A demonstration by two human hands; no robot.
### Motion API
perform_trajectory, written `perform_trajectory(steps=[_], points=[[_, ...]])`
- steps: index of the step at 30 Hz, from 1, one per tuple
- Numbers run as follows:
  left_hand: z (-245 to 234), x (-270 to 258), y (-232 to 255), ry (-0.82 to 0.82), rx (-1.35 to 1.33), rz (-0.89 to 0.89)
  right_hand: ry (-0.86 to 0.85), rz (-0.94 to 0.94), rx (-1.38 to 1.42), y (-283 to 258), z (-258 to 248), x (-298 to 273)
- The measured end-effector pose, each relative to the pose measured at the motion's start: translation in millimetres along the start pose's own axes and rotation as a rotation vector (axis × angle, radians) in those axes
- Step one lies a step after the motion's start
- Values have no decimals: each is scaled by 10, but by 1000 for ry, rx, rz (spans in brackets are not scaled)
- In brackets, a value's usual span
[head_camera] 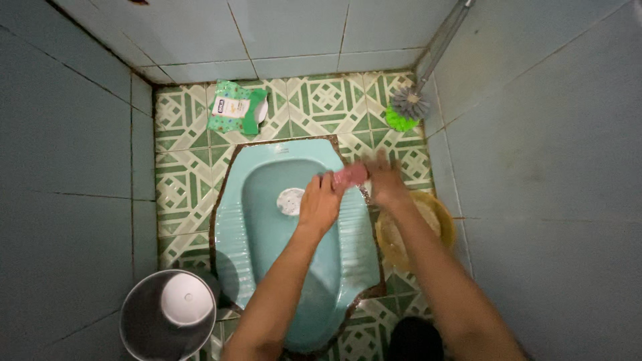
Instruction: The person scrubs the interior and rim of a light blue squat toilet using a pink sponge. They repeatedly dip the sponge into a yellow bucket of soapy water and wipe the bowl surfaces.
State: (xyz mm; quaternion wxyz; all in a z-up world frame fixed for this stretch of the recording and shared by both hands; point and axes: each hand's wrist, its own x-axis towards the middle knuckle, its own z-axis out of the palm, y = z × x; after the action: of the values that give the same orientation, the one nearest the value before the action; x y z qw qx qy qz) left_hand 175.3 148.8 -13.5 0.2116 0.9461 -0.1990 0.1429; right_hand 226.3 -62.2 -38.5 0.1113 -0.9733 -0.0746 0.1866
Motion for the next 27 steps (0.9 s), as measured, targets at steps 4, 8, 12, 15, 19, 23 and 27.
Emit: perform_trajectory(steps=[4, 8, 12, 15, 19, 23, 27], points=[[59, 208, -61, -128, -54, -207, 95, 69, -70, -43, -38, -19], [29, 39, 122, -229, -125, -266, -87, 139, -103, -56, -95, -32], [-71, -353, 260, -271, -46, 67, 104, 33, -61, -54, -44, -62], [-131, -417, 205, -242, -80, 121, 53, 106, -20, -60, 14, -148], [-136, -135, 51, -255, -17, 26, 8, -86, -44, -113, -54, -213], [-59, 117, 5, -274, -30, -197, -75, 3, 2, -231, -163, -150], [87, 93, 21, -64, -60, -198, -147, 61, -84, -286, -187, -112]])
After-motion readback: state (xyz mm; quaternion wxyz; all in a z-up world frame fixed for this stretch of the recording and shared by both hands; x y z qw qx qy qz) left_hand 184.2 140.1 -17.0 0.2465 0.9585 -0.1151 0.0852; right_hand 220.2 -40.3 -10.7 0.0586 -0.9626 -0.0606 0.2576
